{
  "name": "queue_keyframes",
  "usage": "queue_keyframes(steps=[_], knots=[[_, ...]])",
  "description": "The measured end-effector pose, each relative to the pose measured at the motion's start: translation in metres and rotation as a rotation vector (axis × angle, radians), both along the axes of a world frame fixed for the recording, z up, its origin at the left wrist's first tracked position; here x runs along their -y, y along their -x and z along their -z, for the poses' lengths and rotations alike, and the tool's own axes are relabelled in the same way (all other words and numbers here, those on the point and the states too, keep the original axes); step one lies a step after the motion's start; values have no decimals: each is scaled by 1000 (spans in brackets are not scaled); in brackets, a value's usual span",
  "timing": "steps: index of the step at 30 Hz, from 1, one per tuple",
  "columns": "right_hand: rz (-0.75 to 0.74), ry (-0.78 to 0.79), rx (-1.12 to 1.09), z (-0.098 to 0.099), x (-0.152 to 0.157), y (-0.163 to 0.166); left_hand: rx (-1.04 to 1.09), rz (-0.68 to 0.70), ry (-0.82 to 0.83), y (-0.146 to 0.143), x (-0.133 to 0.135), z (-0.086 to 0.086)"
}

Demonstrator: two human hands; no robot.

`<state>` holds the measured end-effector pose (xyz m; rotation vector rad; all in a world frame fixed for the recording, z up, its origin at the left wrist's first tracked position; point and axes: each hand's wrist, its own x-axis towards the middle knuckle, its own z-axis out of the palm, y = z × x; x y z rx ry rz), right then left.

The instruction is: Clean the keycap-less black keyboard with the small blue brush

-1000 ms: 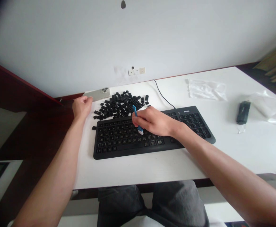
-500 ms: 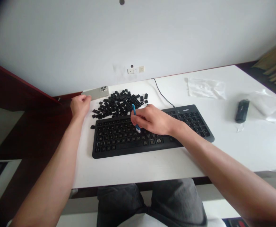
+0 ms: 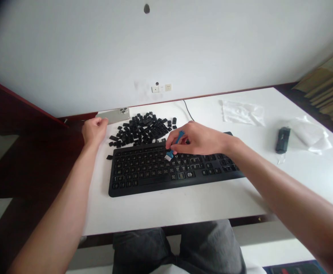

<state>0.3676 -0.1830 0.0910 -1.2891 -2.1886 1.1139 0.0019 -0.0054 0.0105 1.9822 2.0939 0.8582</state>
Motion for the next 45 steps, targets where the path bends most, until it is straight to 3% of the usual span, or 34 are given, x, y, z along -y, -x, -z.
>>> queue_keyframes(steps=[6,12,25,30,34,38,45], knots=[[91,-18,-149,15,4,-12,2,-7,8,-1,1,0],[12,49,-124,29,9,-9,-14,-5,-1,-1,1,1],[-90,-40,-161,27,16,-2,-21,8,1,2,0,2],[-52,-137,-139,26,17,0,-20,8,-13,2,0,3],[-107,-131,-154,29,18,2,-13,2,-19,1,-1,3],[-48,-184,-143,29,18,2,-13,3,-20,1,-1,3],[-68,-198,-162,30,17,4,-11,2,-23,2,-3,5]])
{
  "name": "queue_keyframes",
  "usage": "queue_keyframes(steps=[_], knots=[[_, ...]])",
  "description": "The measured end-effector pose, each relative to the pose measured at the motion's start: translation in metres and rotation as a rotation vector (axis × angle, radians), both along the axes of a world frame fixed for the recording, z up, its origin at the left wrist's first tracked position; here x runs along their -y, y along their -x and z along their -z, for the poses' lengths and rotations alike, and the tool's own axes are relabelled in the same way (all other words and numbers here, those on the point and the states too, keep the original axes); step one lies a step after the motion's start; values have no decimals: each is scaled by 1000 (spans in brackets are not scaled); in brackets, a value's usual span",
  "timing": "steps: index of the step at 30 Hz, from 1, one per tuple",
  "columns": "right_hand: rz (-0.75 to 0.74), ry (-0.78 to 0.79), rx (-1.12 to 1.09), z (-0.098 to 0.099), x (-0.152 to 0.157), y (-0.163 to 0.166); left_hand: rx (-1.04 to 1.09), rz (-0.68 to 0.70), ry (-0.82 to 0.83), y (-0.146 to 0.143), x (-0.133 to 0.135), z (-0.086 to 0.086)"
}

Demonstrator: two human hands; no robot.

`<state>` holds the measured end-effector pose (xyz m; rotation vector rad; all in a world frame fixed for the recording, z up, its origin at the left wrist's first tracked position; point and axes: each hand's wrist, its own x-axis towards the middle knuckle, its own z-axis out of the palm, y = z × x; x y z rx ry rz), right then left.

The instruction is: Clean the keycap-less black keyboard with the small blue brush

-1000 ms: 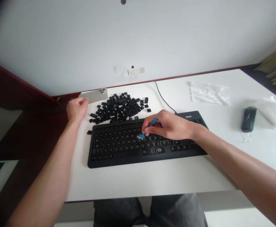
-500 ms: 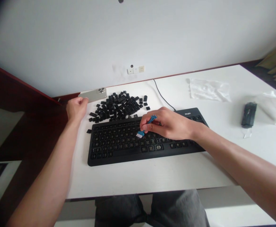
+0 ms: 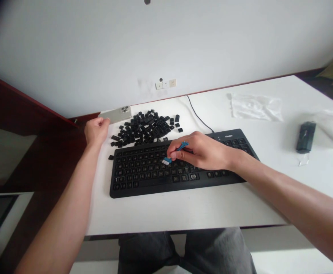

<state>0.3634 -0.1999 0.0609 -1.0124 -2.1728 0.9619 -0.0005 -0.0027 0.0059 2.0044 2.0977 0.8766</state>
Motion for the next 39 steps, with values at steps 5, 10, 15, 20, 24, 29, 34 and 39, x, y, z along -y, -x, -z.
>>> queue_keyframes(steps=[5,10,15,20,24,29,34,39], knots=[[8,-13,67,-1,0,-1,0,5,1,0,0,-1],[10,-23,75,-3,1,-2,4,4,1,0,1,-1],[-21,-2,66,-4,1,0,-8,9,8,-1,2,-3],[-6,-22,52,-5,2,1,-24,-5,34,-3,4,-5],[-61,3,44,-3,3,2,-31,-7,29,-3,3,-5],[-55,16,54,-2,3,1,-34,10,14,-2,2,-3],[-91,42,27,-3,2,0,-27,4,22,-3,4,-5],[-69,55,49,-2,2,0,-16,14,16,-3,6,-6]])
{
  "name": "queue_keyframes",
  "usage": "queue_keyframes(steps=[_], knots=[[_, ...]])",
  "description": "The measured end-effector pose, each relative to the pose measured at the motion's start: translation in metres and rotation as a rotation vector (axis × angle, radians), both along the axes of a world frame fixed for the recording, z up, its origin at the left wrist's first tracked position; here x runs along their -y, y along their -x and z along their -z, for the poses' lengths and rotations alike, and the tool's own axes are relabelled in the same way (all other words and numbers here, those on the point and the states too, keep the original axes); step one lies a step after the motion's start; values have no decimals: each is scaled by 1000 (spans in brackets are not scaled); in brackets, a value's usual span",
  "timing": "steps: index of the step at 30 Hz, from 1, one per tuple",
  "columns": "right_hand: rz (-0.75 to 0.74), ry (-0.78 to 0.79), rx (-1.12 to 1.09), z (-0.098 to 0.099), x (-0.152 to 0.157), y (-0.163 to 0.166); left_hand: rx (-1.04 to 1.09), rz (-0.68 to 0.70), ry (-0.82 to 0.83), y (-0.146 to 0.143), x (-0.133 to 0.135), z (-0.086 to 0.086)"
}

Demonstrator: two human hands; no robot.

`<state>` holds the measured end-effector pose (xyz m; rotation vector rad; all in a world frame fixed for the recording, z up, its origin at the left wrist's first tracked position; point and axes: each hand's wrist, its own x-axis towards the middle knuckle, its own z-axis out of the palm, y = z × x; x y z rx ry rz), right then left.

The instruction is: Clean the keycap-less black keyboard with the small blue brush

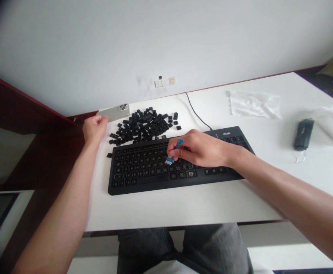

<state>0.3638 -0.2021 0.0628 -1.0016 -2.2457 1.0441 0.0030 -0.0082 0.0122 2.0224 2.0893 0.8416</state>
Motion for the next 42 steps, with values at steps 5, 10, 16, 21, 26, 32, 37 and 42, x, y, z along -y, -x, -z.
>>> queue_keyframes(steps=[5,10,16,21,26,32,37,42], knots=[[-3,-12,-24,-2,2,1,-6,-10,7,0,0,-1],[-12,51,16,-4,1,-3,6,-1,-3,-1,0,-1],[-35,79,51,-7,-1,-8,2,-3,-2,-1,1,-1],[-90,117,-3,-6,-2,-7,-12,-15,17,-2,1,-2],[-133,180,-8,-4,-1,-5,-12,-21,27,-3,3,-4],[84,24,-120,-3,-6,-11,3,5,-5,0,1,0],[-18,130,-43,-9,-7,-19,-20,-5,-1,1,-2,2],[-236,246,-19,-7,-1,-6,9,4,-14,2,-3,4]])
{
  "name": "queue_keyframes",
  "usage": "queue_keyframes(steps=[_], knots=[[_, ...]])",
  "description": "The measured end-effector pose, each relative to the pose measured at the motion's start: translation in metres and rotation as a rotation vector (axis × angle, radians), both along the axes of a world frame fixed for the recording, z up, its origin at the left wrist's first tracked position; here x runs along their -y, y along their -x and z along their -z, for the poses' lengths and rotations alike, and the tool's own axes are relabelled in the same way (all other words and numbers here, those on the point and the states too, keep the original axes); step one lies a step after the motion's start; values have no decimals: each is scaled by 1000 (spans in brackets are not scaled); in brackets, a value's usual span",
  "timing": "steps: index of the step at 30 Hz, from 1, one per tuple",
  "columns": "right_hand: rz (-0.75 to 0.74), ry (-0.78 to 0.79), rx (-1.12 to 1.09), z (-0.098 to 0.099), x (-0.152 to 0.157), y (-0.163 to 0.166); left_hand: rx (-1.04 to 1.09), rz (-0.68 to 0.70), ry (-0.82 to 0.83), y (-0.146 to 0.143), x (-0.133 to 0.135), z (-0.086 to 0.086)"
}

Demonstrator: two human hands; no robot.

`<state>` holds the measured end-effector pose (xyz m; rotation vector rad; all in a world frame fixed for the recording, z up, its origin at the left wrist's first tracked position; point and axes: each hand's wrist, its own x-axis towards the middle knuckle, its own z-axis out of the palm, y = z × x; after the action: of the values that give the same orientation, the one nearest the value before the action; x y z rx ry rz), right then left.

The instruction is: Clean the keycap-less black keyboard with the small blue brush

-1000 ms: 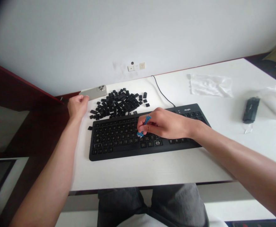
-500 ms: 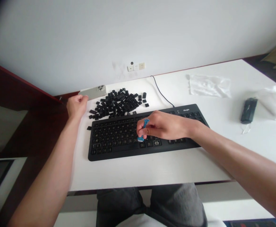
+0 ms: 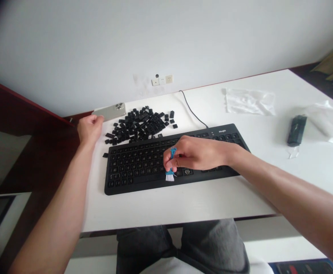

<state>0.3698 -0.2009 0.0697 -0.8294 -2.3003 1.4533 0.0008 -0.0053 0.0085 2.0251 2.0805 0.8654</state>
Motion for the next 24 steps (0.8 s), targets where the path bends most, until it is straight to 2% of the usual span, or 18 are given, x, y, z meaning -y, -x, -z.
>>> queue_keyframes(steps=[4,16,24], knots=[[64,-23,-25,2,-1,0,1,6,-10,0,0,0],[-7,64,-14,3,1,-1,-10,0,-7,0,-1,1],[26,78,-10,4,1,-1,-8,15,-24,1,-1,1]])
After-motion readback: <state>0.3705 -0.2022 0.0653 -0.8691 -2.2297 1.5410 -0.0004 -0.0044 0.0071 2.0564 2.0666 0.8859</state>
